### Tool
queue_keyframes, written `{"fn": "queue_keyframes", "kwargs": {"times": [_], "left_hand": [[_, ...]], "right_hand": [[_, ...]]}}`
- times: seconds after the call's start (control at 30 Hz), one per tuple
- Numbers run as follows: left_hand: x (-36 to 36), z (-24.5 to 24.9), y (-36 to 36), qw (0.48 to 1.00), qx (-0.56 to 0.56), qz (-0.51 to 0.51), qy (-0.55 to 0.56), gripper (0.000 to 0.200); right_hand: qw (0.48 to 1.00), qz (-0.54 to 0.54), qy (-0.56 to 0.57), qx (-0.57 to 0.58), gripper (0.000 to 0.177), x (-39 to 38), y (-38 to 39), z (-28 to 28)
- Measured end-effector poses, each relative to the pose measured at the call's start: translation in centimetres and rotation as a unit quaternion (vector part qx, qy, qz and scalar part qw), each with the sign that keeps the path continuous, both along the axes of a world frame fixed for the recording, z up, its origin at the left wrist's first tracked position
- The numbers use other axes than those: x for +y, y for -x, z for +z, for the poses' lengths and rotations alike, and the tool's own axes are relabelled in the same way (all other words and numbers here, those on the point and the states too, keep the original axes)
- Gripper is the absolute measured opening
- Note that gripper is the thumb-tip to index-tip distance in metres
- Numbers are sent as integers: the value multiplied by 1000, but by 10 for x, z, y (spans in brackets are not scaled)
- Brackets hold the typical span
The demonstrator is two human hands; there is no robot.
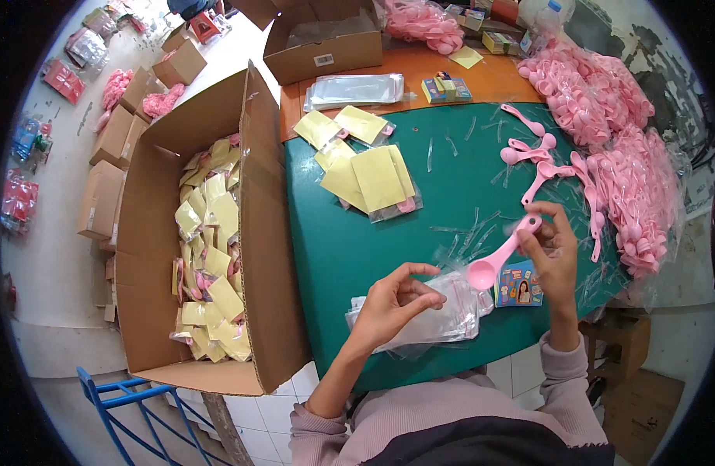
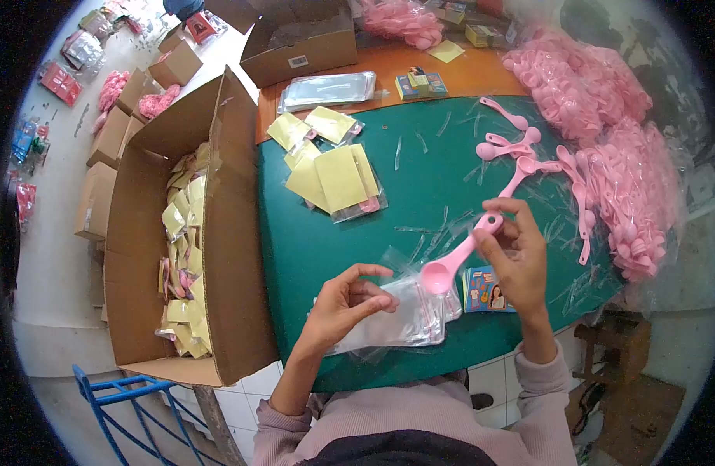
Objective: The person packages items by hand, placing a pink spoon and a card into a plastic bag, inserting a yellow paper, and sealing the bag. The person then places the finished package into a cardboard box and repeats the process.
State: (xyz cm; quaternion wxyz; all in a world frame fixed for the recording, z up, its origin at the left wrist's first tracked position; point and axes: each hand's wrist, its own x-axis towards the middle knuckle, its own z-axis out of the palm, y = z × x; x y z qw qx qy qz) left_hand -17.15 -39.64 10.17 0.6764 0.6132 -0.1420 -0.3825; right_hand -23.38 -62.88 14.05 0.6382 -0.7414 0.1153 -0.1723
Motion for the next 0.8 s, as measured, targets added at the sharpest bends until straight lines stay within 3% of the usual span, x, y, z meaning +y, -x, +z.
{"fn": "queue_keyframes", "kwargs": {"times": [0.23,0.5,0.73,0.8], "left_hand": [[-1,-8,4,1000,23,-11,-11,35],[-10,-11,11,999,-1,13,35,34],[-6,-4,12,999,26,-16,-17,34],[-6,-5,12,999,32,-25,-27,35]], "right_hand": [[998,-19,-42,-42,28,17,3,-3],[996,54,68,11,31,23,6,-1],[996,45,75,-13,31,21,8,2],[989,75,127,-17,31,24,8,3]]}}
